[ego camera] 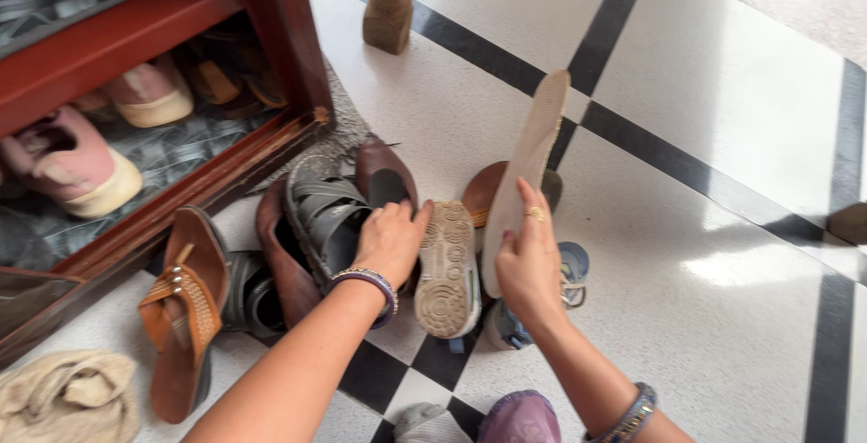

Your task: The person sits on the floor and cleans various pairs of shoes using a cloth. They wipe the exterior of sneakers, sandals, and formal shoes, then place them into a wooden shoe cabinet.

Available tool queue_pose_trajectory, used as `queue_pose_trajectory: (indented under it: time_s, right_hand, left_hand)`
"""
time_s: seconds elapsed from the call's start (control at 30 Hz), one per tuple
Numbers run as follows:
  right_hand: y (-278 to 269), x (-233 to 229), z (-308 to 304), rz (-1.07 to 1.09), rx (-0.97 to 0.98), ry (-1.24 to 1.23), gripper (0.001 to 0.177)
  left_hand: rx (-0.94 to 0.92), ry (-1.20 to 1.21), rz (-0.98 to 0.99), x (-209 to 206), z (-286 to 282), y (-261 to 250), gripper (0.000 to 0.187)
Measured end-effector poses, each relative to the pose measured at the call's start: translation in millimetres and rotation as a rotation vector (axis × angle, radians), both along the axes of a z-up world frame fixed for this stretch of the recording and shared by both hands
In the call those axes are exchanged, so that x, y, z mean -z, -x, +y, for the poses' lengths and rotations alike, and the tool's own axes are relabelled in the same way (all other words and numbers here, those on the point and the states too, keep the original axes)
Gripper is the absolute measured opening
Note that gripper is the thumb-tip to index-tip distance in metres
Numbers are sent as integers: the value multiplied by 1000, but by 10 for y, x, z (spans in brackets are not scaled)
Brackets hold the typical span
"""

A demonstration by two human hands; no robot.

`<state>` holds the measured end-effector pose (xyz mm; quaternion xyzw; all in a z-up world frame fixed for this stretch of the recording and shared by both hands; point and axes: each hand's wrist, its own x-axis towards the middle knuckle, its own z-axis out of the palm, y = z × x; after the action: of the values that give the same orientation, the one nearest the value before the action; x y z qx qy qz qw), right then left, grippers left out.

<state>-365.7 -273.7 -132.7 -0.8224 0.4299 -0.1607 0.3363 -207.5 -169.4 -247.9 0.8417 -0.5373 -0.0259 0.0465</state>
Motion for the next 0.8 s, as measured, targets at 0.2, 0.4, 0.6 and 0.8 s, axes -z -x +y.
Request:
queue_pose_trajectory:
  time_s: [0.2, 0.4, 0.6, 0.8]
  right_hand:
    - [136, 67, -123, -90, -25, 92, 75]
    - [238, 86, -262, -132, -2, 82, 76]
    - [222, -15, -288, -120, -12, 23, 72]
    - [112, -17, -257, -198, -64, 33, 56]
  left_hand:
    - [-139, -39, -63, -8, -130, -22, 39]
    - [-246, 55, -289, 146, -132, -167, 55]
    - [-362, -91, -150, 243, -276, -315, 64]
    - [-338, 203, 169, -215, -114, -266, 21]
